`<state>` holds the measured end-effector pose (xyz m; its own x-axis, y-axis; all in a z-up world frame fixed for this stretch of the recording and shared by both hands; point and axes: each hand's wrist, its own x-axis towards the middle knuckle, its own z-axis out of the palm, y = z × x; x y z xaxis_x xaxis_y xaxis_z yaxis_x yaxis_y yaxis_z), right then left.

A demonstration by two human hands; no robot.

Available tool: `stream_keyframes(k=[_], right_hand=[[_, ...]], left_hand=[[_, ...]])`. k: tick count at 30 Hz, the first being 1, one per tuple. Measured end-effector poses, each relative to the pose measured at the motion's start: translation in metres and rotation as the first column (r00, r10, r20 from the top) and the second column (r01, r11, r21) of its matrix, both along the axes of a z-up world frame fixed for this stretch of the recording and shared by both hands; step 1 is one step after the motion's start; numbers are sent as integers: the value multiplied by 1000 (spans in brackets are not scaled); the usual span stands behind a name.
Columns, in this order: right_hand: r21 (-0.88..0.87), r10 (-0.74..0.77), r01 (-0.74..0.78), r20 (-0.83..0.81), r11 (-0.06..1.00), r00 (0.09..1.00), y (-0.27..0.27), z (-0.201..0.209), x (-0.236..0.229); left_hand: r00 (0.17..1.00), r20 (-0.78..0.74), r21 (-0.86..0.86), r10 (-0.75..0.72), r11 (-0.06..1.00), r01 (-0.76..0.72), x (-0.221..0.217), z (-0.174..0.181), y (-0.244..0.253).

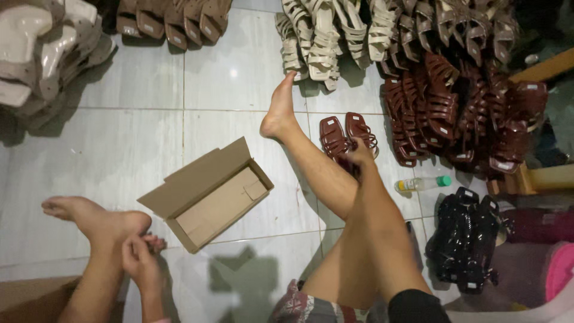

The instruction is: The person assembles flat cardboard pieces into shoe boxes, places a pair of brown sandals inside, and wraps the closed box in a clear plastic bag. The person then ties the bag with a white string and stacks the finished package with others.

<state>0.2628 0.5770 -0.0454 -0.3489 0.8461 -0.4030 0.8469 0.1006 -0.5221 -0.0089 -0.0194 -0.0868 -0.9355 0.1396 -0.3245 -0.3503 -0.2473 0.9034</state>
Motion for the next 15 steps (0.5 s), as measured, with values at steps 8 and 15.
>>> stream_keyframes(k=[8, 15], right_hand=[[581, 101, 172, -407, 795, 908, -1, 35, -38], [867, 640, -137, -237, 478, 731, -87, 169, -53]], left_hand=[[978, -208, -162, -5, 986, -30, 9, 45, 20], [961, -247, -79, -123, 991, 106, 30, 141, 36]])
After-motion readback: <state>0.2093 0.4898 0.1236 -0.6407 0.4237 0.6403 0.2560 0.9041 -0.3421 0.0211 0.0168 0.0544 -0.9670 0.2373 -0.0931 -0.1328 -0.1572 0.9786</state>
